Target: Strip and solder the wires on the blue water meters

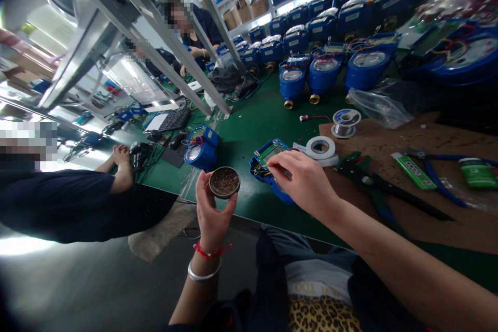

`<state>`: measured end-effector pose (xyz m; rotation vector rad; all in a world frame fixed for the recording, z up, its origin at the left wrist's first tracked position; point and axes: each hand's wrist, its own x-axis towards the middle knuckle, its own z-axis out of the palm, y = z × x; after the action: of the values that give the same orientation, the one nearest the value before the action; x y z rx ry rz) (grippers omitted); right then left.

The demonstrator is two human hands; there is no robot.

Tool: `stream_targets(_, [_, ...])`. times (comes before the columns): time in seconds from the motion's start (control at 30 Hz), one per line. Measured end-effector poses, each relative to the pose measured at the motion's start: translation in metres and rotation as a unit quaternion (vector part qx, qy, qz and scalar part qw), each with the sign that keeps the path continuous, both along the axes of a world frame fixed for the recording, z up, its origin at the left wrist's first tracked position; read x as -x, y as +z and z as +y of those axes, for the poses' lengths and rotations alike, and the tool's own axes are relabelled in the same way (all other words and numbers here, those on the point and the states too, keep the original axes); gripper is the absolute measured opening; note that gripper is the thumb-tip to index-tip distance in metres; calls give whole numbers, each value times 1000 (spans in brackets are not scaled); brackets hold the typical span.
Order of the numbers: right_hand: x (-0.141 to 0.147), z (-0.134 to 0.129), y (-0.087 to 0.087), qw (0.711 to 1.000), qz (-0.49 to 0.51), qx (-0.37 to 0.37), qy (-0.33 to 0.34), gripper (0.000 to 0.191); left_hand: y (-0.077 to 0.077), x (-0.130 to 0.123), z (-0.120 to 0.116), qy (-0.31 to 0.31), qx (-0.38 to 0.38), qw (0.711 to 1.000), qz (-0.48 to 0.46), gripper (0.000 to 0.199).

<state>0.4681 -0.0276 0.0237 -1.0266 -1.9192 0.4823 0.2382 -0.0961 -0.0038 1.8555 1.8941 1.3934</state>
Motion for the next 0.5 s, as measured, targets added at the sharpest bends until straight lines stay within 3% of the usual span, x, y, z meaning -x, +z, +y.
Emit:
stream_targets(0.13, [0,0,-1,1000,-3,0,4,6,21,-9,-5,-35,-3,999,18,71])
stream_targets(0.3, [0,0,-2,1000,-2,14,-2,8,41,-5,18,-84,-22,995,40,66])
stream_targets(0.5, [1,0,-4,1000,7,9,-15,8,73,-4,51,-276,56,959,35,66])
